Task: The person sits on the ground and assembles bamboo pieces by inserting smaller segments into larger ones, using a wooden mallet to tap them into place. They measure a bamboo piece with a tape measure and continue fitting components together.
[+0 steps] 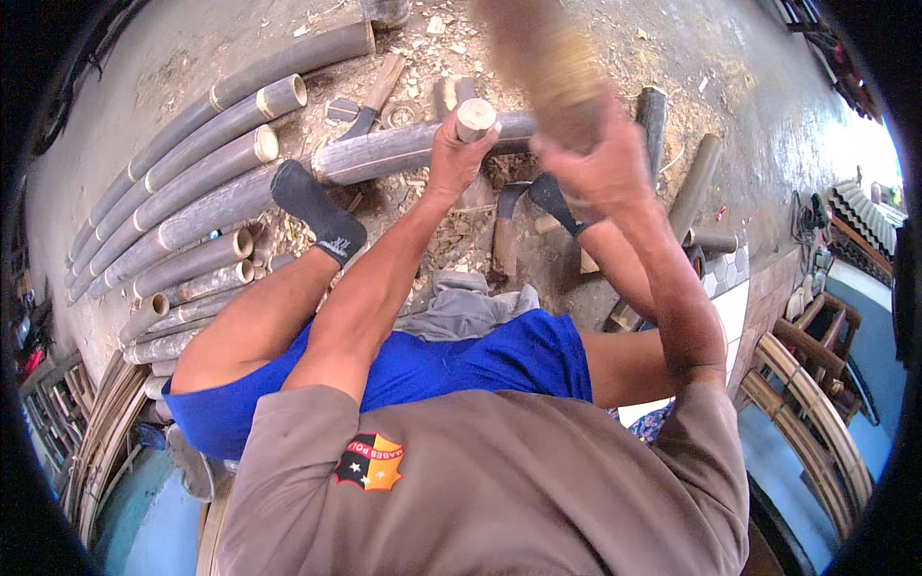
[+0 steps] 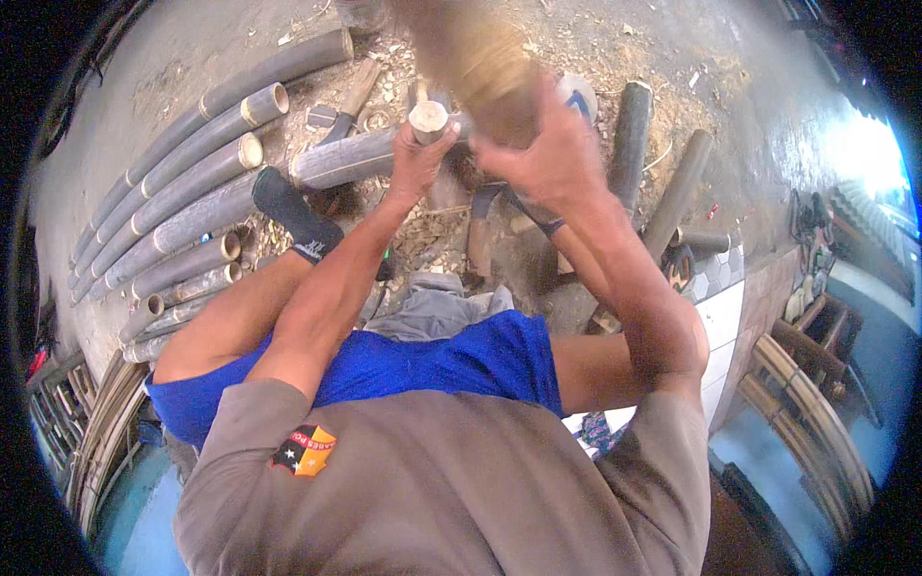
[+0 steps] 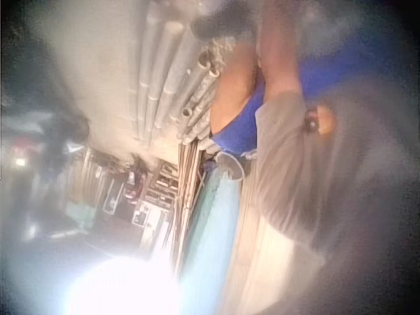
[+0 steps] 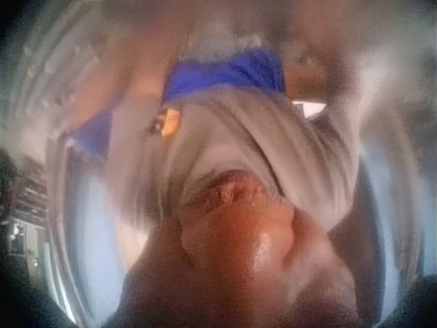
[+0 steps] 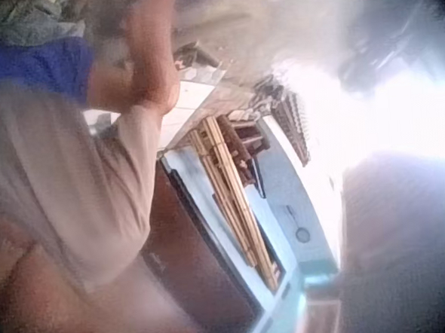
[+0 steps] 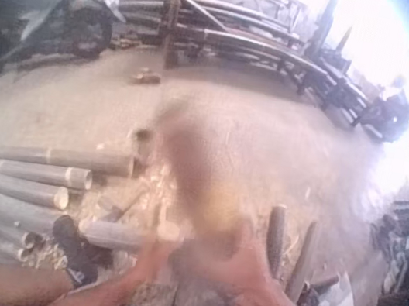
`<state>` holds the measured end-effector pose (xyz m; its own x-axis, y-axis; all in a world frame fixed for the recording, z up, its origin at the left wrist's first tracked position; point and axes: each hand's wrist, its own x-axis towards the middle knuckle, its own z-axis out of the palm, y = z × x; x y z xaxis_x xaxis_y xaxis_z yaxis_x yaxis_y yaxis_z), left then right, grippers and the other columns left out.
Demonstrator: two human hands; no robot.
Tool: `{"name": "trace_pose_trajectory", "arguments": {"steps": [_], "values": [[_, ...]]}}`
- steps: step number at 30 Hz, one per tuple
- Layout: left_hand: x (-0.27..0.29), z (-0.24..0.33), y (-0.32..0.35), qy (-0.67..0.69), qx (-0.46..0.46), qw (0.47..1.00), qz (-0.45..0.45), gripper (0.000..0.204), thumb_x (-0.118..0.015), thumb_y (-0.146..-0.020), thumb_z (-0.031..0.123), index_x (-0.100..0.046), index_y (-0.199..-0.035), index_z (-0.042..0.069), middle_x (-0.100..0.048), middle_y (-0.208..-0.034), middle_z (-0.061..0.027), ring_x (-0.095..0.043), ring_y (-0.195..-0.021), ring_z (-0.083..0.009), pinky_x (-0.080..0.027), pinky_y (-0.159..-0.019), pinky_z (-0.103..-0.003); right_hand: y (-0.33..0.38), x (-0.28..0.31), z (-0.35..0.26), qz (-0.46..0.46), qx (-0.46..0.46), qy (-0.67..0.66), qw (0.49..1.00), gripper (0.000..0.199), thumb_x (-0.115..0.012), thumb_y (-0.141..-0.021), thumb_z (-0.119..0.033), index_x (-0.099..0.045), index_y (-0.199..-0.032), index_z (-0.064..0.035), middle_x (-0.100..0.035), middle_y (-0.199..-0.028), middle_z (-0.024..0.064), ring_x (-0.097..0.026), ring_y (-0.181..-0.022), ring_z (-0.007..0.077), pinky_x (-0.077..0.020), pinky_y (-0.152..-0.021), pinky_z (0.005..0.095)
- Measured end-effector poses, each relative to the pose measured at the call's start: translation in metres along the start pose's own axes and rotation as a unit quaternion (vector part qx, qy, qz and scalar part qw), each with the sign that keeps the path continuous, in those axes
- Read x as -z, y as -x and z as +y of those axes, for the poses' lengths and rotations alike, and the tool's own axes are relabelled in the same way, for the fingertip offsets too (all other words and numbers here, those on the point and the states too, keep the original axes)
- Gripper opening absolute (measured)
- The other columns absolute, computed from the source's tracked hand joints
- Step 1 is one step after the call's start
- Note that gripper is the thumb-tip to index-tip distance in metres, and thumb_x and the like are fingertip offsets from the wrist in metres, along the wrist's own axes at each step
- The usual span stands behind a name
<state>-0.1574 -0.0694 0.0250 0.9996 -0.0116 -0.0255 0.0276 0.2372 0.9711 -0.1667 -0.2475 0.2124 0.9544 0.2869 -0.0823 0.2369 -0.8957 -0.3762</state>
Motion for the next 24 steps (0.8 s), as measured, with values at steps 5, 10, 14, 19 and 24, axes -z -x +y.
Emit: {"name": "trace_pose_trajectory", "arguments": {"steps": [5, 10, 14, 19, 24], "values": [[0.0, 0.002, 0.017, 0.033, -0.035, 0.999, -0.019, 0.03, -0.075, -0.092, 0.004, -0.066, -0.121, 0.004, -0.071, -0.111, 0.0016, -0.062, -0.1, -0.0066, -0.051, -0.09, -0.027, 0.021, 0.013, -0.003, 0.032, -0.011, -0.065, 0.997, 0.092, -0.082, -0.073, -0.044, -0.044, -0.15, -0.0126, -0.071, -0.11, 0.0289, -0.072, -0.096, 0.0453, -0.0578, -0.084, 0.0496], [-0.01, 0.002, 0.029, 0.022, -0.08, 0.994, -0.065, 0.032, -0.073, -0.092, 0.005, -0.068, -0.123, 0.0, -0.075, -0.108, -0.0015, -0.066, -0.098, -0.0093, -0.053, -0.09, -0.029, 0.053, -0.016, 0.008, -0.1, -0.078, -0.028, 0.992, 0.097, -0.082, -0.073, -0.045, -0.04, -0.154, -0.0113, -0.069, -0.118, 0.0298, -0.069, -0.107, 0.0453, -0.0548, -0.092, 0.0507], [0.015, -0.012, -0.04, 0.073, 0.059, 0.97, 0.225, 0.02, -0.078, -0.089, 0.016, -0.068, -0.099, 0.001, -0.07, -0.083, -0.0023, -0.064, -0.072, -0.0107, -0.053, -0.066, -0.028, 0.052, -0.004, 0.003, 0.018, -0.108, -0.145, 0.983, 0.095, -0.082, -0.075, -0.041, -0.04, -0.154, -0.0082, -0.068, -0.123, 0.0293, -0.068, -0.113, 0.0436, -0.0533, -0.097, 0.0472], [0.031, 0.022, -0.059, 0.084, 0.049, 0.992, 0.083, 0.025, -0.082, -0.087, 0.022, -0.061, -0.086, 0.008, -0.059, -0.069, 0.0026, -0.053, -0.055, -0.0067, -0.044, -0.05, -0.025, 0.047, 0.007, 0.015, 0.092, -0.141, -0.227, 0.959, 0.092, -0.082, -0.077, -0.033, -0.041, -0.152, -0.0012, -0.067, -0.126, 0.028, -0.067, -0.12, 0.0352, -0.0501, -0.102, 0.0425], [0.019, 0.024, -0.04, 0.039, 0.053, 0.996, 0.058, 0.026, -0.083, -0.086, 0.025, -0.065, -0.091, 0.008, -0.062, -0.074, 0.0034, -0.055, -0.058, -0.0061, -0.046, -0.052, -0.025, 0.034, 0.004, 0.016, 0.089, -0.141, -0.24, 0.956, 0.092, -0.081, -0.078, -0.033, -0.04, -0.153, 0.0004, -0.067, -0.127, 0.0272, -0.067, -0.121, 0.0348, -0.0494, -0.104, 0.0416]]}}
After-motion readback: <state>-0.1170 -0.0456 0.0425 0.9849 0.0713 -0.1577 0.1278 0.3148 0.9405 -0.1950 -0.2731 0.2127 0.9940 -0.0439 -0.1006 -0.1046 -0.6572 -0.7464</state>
